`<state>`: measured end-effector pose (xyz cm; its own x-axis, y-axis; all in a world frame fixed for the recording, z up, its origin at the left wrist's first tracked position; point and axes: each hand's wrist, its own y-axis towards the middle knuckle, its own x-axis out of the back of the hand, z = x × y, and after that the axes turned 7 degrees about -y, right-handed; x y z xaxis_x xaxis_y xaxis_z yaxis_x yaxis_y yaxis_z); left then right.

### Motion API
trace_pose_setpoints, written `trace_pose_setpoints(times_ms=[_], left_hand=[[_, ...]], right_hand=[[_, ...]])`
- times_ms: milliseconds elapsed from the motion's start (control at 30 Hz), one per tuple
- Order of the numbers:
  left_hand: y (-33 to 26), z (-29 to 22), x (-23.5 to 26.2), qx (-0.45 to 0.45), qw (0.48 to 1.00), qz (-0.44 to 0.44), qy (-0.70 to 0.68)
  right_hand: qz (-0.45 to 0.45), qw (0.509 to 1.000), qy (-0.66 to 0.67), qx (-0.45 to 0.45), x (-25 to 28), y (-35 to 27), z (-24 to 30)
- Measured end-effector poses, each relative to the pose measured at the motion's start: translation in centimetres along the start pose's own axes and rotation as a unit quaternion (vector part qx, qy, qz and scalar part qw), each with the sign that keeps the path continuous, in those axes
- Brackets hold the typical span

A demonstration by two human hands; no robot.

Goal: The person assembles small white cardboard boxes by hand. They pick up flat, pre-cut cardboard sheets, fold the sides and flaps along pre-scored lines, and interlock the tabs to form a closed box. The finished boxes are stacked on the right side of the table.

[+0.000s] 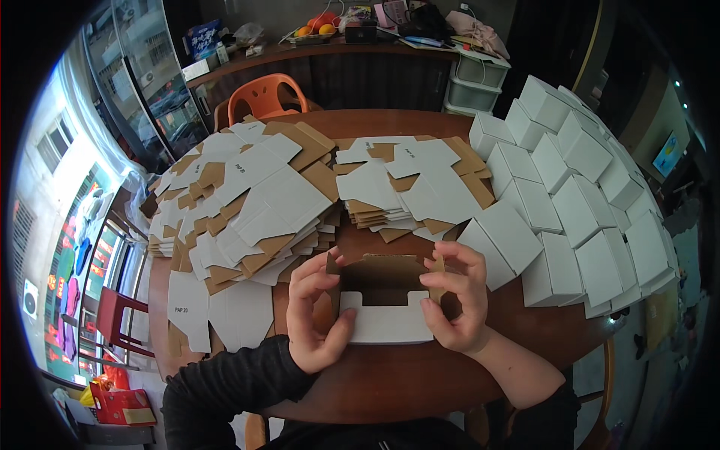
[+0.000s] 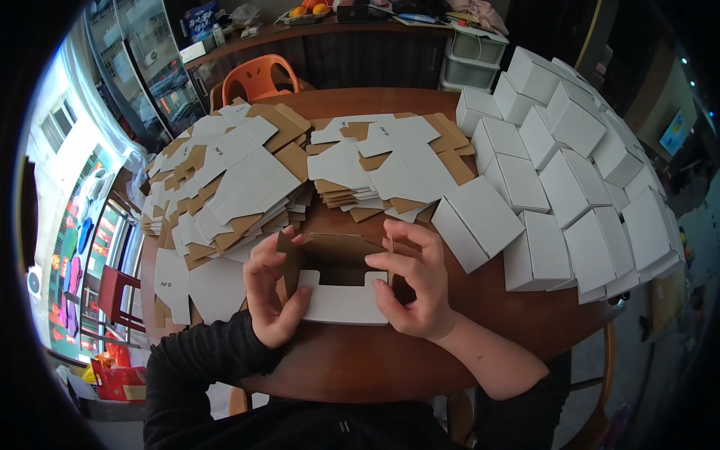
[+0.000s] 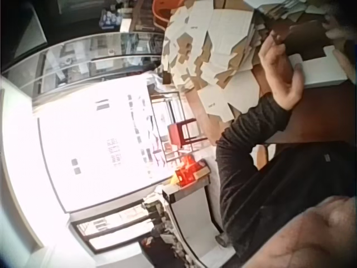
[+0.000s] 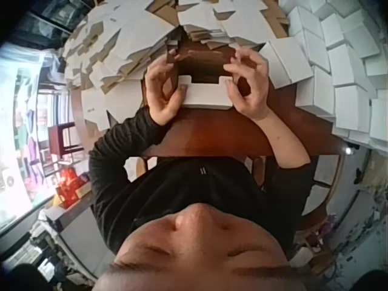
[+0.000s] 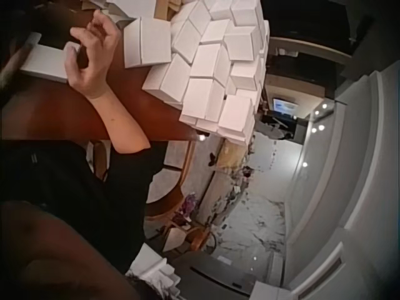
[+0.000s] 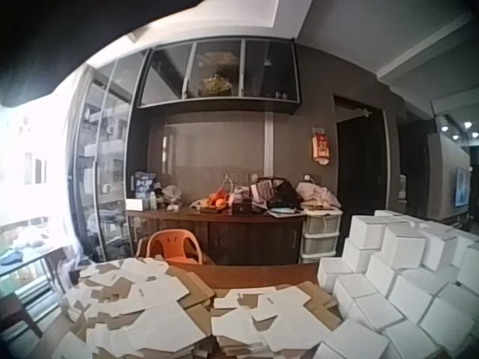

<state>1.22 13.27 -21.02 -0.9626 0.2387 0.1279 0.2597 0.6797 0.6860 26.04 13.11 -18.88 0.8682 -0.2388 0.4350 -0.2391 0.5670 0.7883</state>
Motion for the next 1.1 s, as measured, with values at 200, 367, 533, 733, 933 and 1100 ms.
trace_pose_setpoints(times_ms=[200,367,533,733,933,1100], left_hand=[[-0.3,-0.1,0.1,0.041,0.999,0.003,-0.031],[0.0,-1.0,-0.1,0.121,0.989,-0.008,-0.089],[0.0,0.2,-0.2,0.094,0.986,0.024,-0.138],[0.1,0.3,-0.1,0.087,0.985,0.044,-0.145],[-0.1,0.7,-0.4,0.114,0.981,0.062,-0.141],[-0.2,0.4,-0.6,0.137,0.977,0.055,-0.153]], right_hand=[[0.067,0.987,0.139,-0.046,0.0,0.7,0.2],[0.14,0.982,0.112,-0.052,1.0,1.0,0.1],[0.107,0.985,0.109,-0.079,0.7,0.8,-0.2],[0.066,0.986,0.115,-0.102,0.6,1.1,-0.8],[0.08,0.992,0.088,-0.039,0.6,0.8,-1.4],[0.159,0.981,0.085,-0.07,1.6,2.1,-0.6]])
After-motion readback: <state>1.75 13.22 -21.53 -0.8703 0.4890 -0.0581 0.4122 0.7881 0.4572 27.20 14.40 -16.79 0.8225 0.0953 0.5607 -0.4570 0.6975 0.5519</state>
